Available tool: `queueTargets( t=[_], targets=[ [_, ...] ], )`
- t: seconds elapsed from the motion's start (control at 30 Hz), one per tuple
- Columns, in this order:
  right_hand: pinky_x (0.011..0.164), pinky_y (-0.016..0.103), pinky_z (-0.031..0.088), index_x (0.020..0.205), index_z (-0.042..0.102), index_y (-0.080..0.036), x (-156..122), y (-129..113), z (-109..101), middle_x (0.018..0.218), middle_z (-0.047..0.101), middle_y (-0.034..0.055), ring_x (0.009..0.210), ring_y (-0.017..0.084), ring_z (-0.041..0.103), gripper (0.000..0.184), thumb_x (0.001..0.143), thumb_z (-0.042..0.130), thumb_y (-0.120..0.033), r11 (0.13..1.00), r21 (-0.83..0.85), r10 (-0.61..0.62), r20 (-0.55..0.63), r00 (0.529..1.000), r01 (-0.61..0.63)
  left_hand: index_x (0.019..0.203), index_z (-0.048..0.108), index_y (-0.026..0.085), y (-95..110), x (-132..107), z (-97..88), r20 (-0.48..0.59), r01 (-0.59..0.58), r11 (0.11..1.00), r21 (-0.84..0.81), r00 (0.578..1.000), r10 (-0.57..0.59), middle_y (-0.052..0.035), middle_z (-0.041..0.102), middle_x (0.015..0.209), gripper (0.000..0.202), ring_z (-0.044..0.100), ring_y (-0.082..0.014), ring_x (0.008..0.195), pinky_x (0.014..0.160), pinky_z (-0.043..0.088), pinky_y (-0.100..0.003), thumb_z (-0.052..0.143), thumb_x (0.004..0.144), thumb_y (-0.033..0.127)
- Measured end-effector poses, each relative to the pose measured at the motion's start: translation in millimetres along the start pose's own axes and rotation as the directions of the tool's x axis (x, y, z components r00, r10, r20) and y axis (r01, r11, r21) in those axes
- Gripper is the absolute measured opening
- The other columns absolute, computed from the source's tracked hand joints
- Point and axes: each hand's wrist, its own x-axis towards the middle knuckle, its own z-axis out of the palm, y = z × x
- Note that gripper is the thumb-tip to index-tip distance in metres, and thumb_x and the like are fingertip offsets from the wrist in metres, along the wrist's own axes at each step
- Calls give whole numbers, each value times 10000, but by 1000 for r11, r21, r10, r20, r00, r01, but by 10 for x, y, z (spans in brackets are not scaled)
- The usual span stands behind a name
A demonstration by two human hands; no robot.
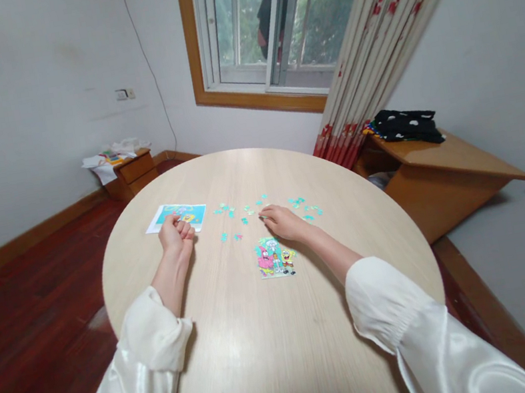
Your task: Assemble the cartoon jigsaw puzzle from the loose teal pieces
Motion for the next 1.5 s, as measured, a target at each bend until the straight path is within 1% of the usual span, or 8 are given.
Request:
queueTargets(
  t=[0.2, 0.37, 0.67, 0.8, 0.93, 1.03, 1.2, 1.5],
  targets=[
    [849, 283, 438, 891, 714, -126, 110, -283, 74, 932, 688, 104, 897, 163, 616, 143, 843, 580, -121, 983, 173, -59, -58, 997, 69, 569, 162, 210, -2, -3, 0, 5, -6, 1000, 3, 1000, 6, 131, 155, 390, 365, 114, -23, 285, 321, 103, -182, 515, 592, 124],
    [774, 267, 426, 779, 719, -143, 188, -488, 156, 832, 673, 67, 816, 161, 606, 49, 788, 681, -172, 977, 158, -152, 24, 988, 147, 568, 186, 209, 3, -20, 5, 16, -1, 1000, 18, 1000, 1, 129, 158, 393, 345, 122, -27, 288, 324, 107, -192, 517, 600, 118],
    [817, 271, 433, 865, 713, -108, 189, -536, 173, 916, 687, 123, 869, 167, 619, 161, 878, 553, -122, 988, 30, -154, 43, 987, 153, 562, 193, 206, 1, -40, 25, 33, -2, 999, 45, 999, 0, 123, 157, 389, 332, 122, -31, 285, 316, 112, -192, 509, 622, 122],
    [816, 282, 432, 913, 675, -86, 191, -536, 214, 931, 669, 147, 879, 173, 606, 235, 943, 458, -170, 990, -3, -141, -2, 990, 141, 559, 197, 205, -27, -124, 93, 120, 94, 972, 216, 985, -122, 121, 156, 385, 355, 134, -26, 293, 319, 130, -159, 523, 677, 129],
    [814, 291, 428, 916, 637, -110, 201, -507, 242, 919, 657, 121, 870, 176, 593, 192, 941, 451, -152, 994, 47, -97, -77, 992, 101, 516, 263, 207, -91, -272, 167, 185, 284, 873, 396, 907, -379, 107, 212, 373, 378, 164, -24, 292, 308, 127, -146, 545, 736, 82],
    [806, 293, 429, 945, 619, -129, 164, -499, 212, 935, 643, 112, 891, 185, 586, 192, 942, 428, -141, 991, 59, -104, -176, 979, 116, 529, 415, 174, -122, -369, 190, 207, 378, 779, 501, 821, -532, 42, 361, 402, 312, 250, -45, 296, 294, 154, -165, 555, 805, 135],
    [782, 290, 433, 984, 602, -154, 71, -530, 138, 973, 619, 106, 881, 183, 571, 211, 932, 402, -112, 977, 35, -194, -247, 949, 209, 664, 579, 102, -139, -450, 203, 319, 381, 679, 628, 669, -671, -75, 551, 531, 268, 315, -45, 331, 308, 222, -173, 561, 875, 267],
    [848, 334, 475, 1022, 603, -141, -45, -495, 177, 1006, 612, 122, 947, 189, 566, 277, 896, 373, -53, 911, 33, -394, -222, 892, 411, 651, 599, 106, -138, -474, 226, 401, 286, 690, 664, 643, -653, -26, 510, 529, 151, 293, -34, 364, 342, 215, -167, 604, 801, 123]
  ],
)
